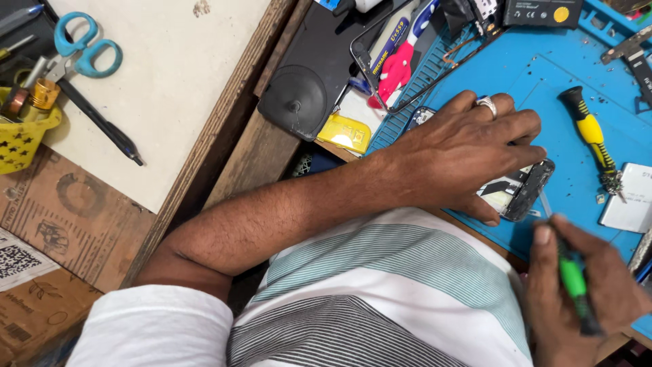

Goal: The person removes a battery from a smartphone using a screwdriver and a prying tool. They then use a soldering iron to work on the phone's internal components, focusing on the area where the battery was located.

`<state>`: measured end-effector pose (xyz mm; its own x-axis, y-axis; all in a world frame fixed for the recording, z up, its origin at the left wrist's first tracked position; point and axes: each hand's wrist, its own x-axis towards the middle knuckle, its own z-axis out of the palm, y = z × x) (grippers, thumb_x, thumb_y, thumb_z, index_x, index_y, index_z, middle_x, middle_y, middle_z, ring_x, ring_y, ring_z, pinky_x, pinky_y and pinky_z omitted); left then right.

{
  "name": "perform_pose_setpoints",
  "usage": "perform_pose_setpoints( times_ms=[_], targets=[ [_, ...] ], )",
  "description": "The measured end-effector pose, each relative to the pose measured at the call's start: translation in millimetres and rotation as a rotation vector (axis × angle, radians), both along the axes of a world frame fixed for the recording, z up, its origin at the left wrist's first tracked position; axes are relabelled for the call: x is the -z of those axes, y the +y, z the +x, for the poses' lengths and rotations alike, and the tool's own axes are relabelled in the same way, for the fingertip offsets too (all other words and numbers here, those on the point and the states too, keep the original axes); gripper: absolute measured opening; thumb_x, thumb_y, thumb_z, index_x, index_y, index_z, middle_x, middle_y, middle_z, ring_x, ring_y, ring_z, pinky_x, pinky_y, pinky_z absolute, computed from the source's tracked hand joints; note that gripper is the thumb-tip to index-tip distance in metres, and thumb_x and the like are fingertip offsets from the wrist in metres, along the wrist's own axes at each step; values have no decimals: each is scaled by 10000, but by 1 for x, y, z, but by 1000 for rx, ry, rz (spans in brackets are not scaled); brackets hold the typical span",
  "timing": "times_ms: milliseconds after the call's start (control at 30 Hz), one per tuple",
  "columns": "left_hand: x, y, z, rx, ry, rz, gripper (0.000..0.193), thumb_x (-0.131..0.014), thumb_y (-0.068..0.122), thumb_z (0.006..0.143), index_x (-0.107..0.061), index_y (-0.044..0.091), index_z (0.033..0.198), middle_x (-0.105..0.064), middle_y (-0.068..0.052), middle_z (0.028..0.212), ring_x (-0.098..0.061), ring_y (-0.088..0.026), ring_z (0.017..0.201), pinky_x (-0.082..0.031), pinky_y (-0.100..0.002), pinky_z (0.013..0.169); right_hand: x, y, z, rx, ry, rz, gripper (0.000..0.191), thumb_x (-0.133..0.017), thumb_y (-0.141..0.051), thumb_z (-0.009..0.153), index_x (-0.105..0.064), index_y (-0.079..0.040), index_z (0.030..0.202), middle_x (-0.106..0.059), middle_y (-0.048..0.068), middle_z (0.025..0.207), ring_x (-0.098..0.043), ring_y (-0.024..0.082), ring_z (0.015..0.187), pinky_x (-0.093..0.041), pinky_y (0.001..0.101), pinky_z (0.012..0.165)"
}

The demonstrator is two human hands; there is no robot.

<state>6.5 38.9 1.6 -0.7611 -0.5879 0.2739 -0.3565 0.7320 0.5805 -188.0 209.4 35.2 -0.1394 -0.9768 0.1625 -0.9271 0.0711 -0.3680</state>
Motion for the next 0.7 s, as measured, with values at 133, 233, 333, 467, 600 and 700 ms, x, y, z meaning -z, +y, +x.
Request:
perform_pose_setpoints(
  times_ms=[133,233,333,467,600,700],
  targets=[
    [-1,0,3,8,13,5,901,-951,565,533,-678,161,1291,-576,-17,1248,-561,-254,1181,-443,-461,920,6,3,-2,-18,86,-45,191,-750,-149,1105,-730,38,1142,-744,133,943,-723,181,782,-571,257,780],
    [-2,0,4,-4,22,2,885,-955,542,542,-676,158,1290,-574,-26,1240,-559,-265,1180,-442,-461,911,8,6,-5,-11,27,-33,185,-741,-146,1127,-709,32,1162,-750,126,970,-733,168,814,-575,247,798],
    [-3,0,3,2,23,-9,885,-952,550,532,-678,162,1279,-576,-25,1236,-563,-261,1172,-440,-469,897,8,8,-7,-16,6,-7,173,-730,-149,1127,-684,15,1157,-746,113,998,-742,154,845,-576,236,814],
    [-2,2,4,2,30,2,911,-955,555,537,-666,153,1302,-573,-30,1272,-561,-273,1198,-444,-476,931,14,2,-8,-137,194,-92,130,-747,-125,1110,-689,-10,1127,-751,123,1075,-742,193,878,-569,256,815],
    [0,1,3,-20,64,-14,933,-951,581,530,-661,152,1306,-572,-34,1295,-561,-277,1215,-451,-486,956,20,-1,-6,-139,190,-98,129,-741,-106,1089,-709,15,1120,-760,138,1042,-738,194,832,-546,266,747],
    [0,1,2,-7,17,27,926,-956,566,558,-655,153,1330,-572,-43,1287,-558,-279,1212,-453,-488,960,22,0,-4,199,-229,-40,180,-669,-162,1149,-680,17,1133,-744,106,1004,-688,137,854,-531,224,796]
  ],
)
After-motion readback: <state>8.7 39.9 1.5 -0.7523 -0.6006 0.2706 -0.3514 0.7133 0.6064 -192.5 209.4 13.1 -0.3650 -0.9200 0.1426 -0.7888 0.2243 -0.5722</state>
